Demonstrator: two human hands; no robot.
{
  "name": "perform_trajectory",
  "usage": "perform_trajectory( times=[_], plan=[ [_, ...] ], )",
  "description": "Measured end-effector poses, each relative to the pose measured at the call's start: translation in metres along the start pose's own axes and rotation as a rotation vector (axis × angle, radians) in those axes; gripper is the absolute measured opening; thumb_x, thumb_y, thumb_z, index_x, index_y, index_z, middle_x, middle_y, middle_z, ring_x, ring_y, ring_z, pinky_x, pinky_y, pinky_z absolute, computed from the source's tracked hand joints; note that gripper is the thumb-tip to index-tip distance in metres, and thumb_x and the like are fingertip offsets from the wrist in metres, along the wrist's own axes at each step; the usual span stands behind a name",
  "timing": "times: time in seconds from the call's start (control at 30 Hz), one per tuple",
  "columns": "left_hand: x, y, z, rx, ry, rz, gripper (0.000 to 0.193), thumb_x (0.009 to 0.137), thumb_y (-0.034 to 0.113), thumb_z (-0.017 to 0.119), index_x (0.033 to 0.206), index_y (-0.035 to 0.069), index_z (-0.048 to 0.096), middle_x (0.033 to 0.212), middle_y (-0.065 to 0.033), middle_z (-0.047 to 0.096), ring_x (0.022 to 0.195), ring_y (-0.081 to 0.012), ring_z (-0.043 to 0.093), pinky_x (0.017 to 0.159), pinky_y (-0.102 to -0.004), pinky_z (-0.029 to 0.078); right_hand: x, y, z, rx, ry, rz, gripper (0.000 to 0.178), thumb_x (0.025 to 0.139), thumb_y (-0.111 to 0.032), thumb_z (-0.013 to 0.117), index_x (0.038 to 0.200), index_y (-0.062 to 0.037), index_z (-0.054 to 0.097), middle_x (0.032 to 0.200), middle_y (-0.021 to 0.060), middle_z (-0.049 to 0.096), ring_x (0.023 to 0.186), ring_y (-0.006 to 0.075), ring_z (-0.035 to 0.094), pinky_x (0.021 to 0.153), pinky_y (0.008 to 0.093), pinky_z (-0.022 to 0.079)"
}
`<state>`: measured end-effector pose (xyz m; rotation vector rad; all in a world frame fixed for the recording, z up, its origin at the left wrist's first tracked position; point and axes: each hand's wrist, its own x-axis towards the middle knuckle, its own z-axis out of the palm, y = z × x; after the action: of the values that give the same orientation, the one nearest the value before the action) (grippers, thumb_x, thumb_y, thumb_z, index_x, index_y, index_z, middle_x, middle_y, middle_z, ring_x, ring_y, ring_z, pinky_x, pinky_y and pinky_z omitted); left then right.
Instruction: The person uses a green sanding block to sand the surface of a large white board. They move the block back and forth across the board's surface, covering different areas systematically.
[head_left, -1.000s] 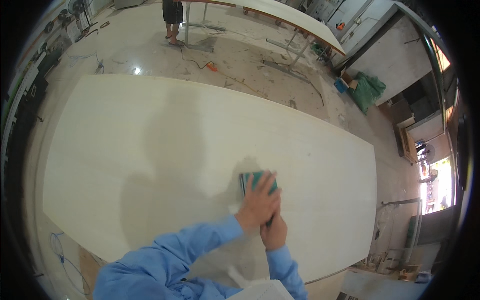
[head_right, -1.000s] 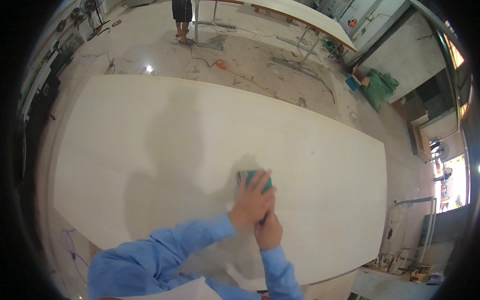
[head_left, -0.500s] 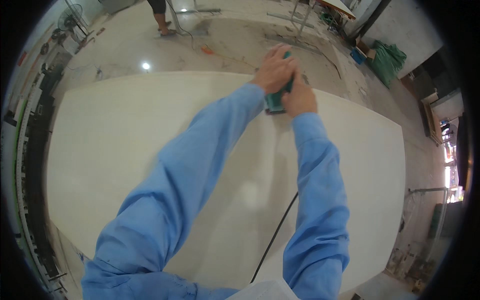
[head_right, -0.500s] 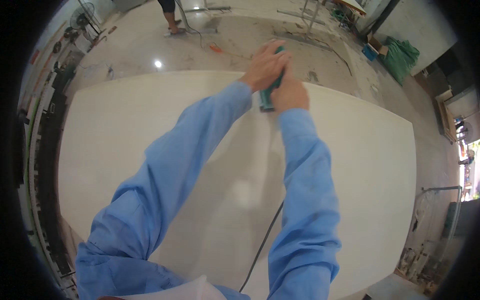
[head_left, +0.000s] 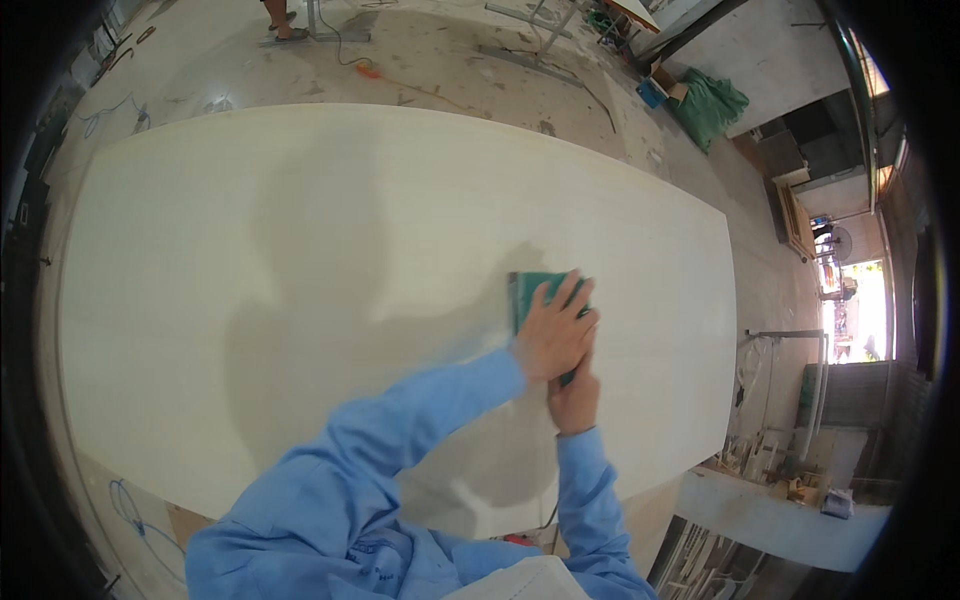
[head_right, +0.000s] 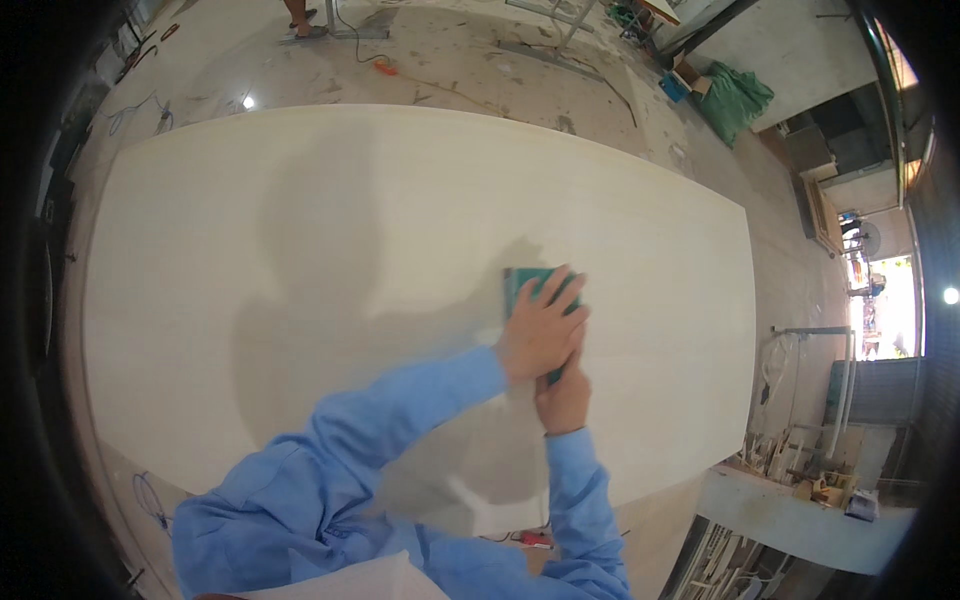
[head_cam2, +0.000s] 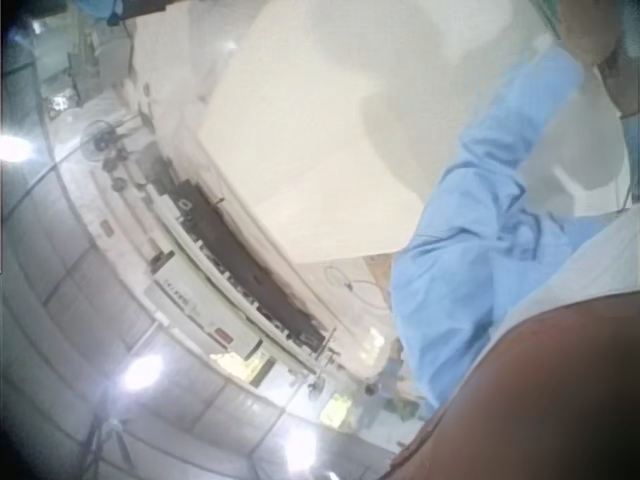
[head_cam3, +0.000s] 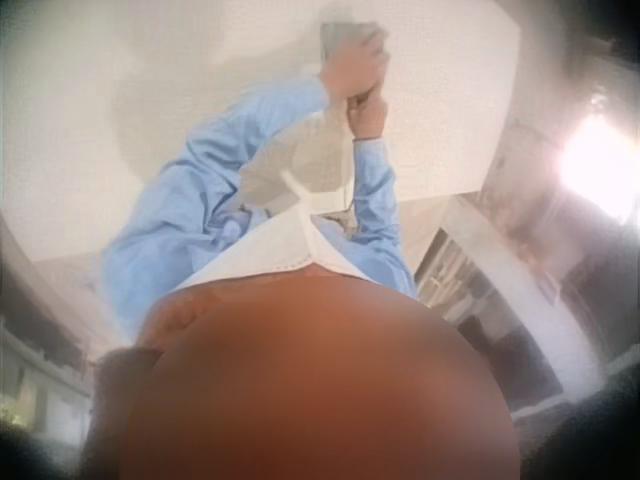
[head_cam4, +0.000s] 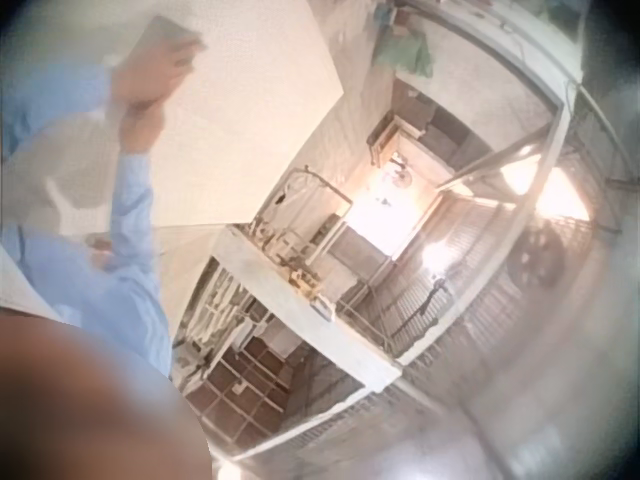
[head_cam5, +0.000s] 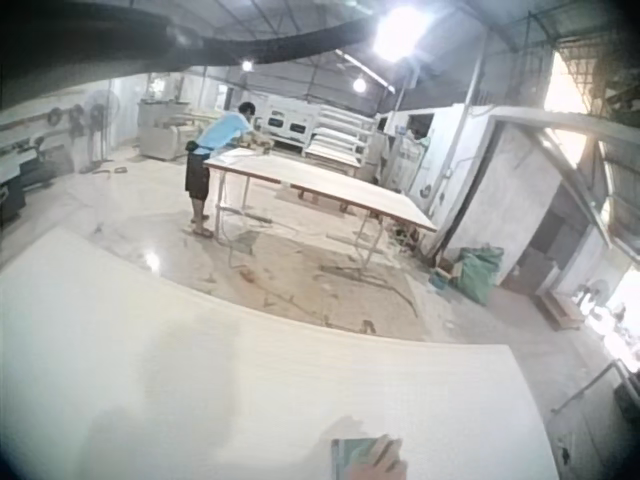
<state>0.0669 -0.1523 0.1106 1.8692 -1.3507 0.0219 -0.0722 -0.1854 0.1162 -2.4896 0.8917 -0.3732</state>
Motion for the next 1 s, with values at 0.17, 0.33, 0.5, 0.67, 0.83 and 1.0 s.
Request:
perform_trajectory(
  times=[0.17,0.33,0.5,0.67,0.83,1.0],
  plan=[
    [-0.063,-0.050,-0.077,0.110,-0.010,-0.214,0.033,0.092,0.029,0.057,0.117,0.010,0.068,0.150,-0.0163,0.044,0.148,-0.0398,0.027,0.110,-0.0664,0.030,-0.008,-0.079,0.041,0.046,-0.155,-0.195,0.090,0.083,-0.012,0.069,0.158,-0.0065,0.021,0.091,0.0225,0.068,0.079,0.0452,0.067,0.065,0.0525,0.054],
    [0.009,-0.176,-0.108,0.234,0.351,-0.137,0.029,0.095,0.024,0.051,0.110,0.006,0.068,0.139,-0.0165,0.054,0.138,-0.0428,0.039,0.113,-0.0568,0.032,0.139,-0.136,0.083,-0.037,-0.317,-0.262,0.092,0.082,-0.013,0.068,0.159,-0.0047,0.018,0.092,0.0234,0.069,0.080,0.0431,0.067,0.070,0.0521,0.054],
    [0.144,-0.281,-0.109,0.349,0.408,0.082,0.027,0.097,0.021,0.046,0.101,0.005,0.067,0.119,-0.0164,0.066,0.125,-0.0361,0.052,0.104,-0.0500,0.038,0.297,-0.140,0.100,-0.030,-0.249,-0.338,0.091,0.083,-0.013,0.065,0.160,-0.0097,0.018,0.093,0.0268,0.071,0.084,0.0438,0.070,0.080,0.0525,0.056],
    [0.267,-0.284,-0.011,0.396,0.489,0.269,0.021,0.086,0.018,0.057,0.096,0.007,0.071,0.112,-0.0098,0.070,0.124,-0.0329,0.055,0.105,-0.0486,0.038,0.389,-0.045,0.072,-0.158,-0.165,-0.249,0.078,0.088,-0.018,0.058,0.157,-0.0038,0.025,0.106,0.0261,0.071,0.100,0.0413,0.070,0.091,0.0483,0.055],
    [0.340,-0.187,0.109,0.459,0.345,0.233,0.024,0.078,0.026,0.062,0.096,0.019,0.077,0.110,-0.0045,0.073,0.128,-0.0330,0.054,0.113,-0.0560,0.034,0.402,0.076,-0.001,-0.265,0.035,-0.102,0.062,0.087,-0.028,0.067,0.141,-0.0074,0.045,0.110,0.0270,0.070,0.101,0.0452,0.068,0.090,0.0510,0.053],
    [0.272,-0.073,0.127,0.107,0.041,0.069,0.031,0.100,0.030,0.048,0.115,0.014,0.069,0.139,-0.0079,0.057,0.140,-0.0342,0.039,0.112,-0.0623,0.032,0.285,0.124,-0.039,-0.200,0.092,0.094,0.092,0.087,-0.024,0.067,0.161,-0.0174,0.014,0.104,0.0289,0.070,0.094,0.0528,0.066,0.082,0.0580,0.054]
  ],
)
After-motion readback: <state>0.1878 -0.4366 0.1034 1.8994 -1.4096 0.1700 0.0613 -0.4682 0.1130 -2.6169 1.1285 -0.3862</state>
